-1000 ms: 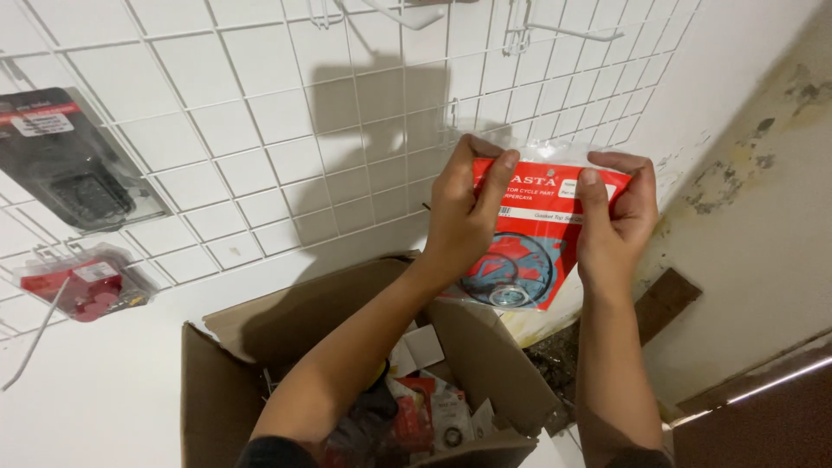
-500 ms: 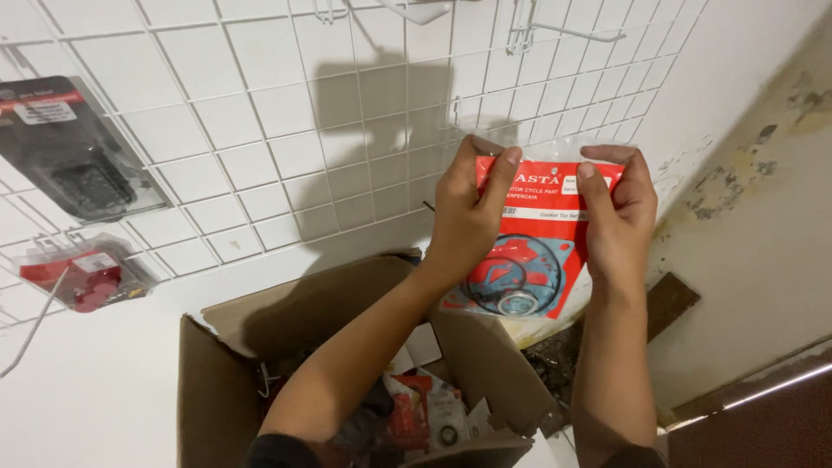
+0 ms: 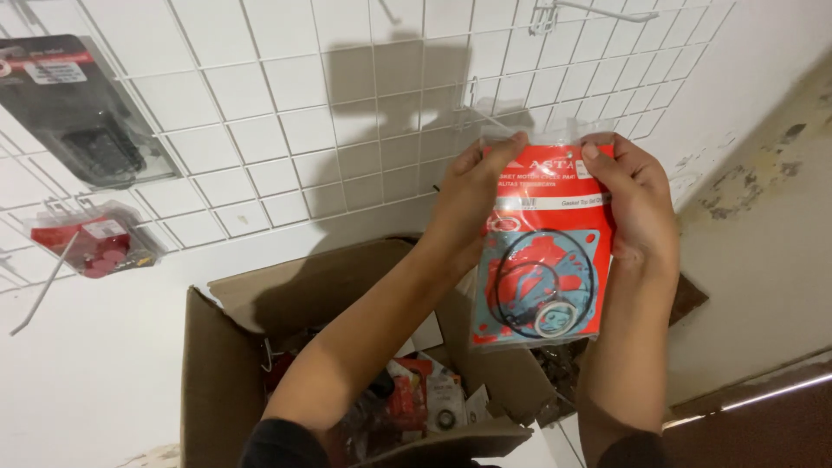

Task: The person wipes packaged auto parts and hangs them on a wire storage rack.

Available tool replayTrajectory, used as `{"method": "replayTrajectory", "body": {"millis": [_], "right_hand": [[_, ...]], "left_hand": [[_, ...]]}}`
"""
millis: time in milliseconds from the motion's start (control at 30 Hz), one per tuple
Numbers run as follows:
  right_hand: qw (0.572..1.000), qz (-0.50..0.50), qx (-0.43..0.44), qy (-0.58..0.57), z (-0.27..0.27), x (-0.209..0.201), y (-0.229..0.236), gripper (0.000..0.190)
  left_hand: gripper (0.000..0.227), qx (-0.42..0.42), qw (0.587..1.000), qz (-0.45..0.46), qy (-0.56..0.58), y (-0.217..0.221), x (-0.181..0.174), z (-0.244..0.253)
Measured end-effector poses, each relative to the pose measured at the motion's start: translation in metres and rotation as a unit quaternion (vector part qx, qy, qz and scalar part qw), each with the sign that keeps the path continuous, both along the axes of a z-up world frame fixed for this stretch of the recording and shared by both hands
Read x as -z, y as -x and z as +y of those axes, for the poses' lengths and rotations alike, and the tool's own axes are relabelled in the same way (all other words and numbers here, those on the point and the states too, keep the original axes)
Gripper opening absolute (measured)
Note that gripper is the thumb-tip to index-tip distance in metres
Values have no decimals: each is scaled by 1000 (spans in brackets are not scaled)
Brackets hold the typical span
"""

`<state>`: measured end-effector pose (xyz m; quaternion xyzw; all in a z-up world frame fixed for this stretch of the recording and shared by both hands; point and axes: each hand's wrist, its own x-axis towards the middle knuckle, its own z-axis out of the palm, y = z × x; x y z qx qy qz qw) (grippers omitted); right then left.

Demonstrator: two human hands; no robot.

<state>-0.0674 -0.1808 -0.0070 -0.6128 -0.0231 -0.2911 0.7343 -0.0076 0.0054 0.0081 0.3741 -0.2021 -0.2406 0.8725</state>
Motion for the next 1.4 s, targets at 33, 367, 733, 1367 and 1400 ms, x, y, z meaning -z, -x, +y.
{"method": "replayTrajectory", "body": {"millis": [33,367,733,1367,1400], "right_hand": [[1000,1,-1,0,0,0,-3,13],[996,-27,27,83,0,33,-51,18],[982,-186,22,0,5,73,-121,28],[982,-120,124,82,8,77,-180,32],[980,-124,129,85,8,78,-181,33]], "left_hand": [[17,-1,1000,1,0,-7,5,-2],[25,-90,978,-138,-129,-30,8,18],[15,-341,817,-447,-125,-91,73,19],[20,-340,843,-370,-191,-144,83,18],[21,-339,843,-370,-191,-146,83,18]]}}
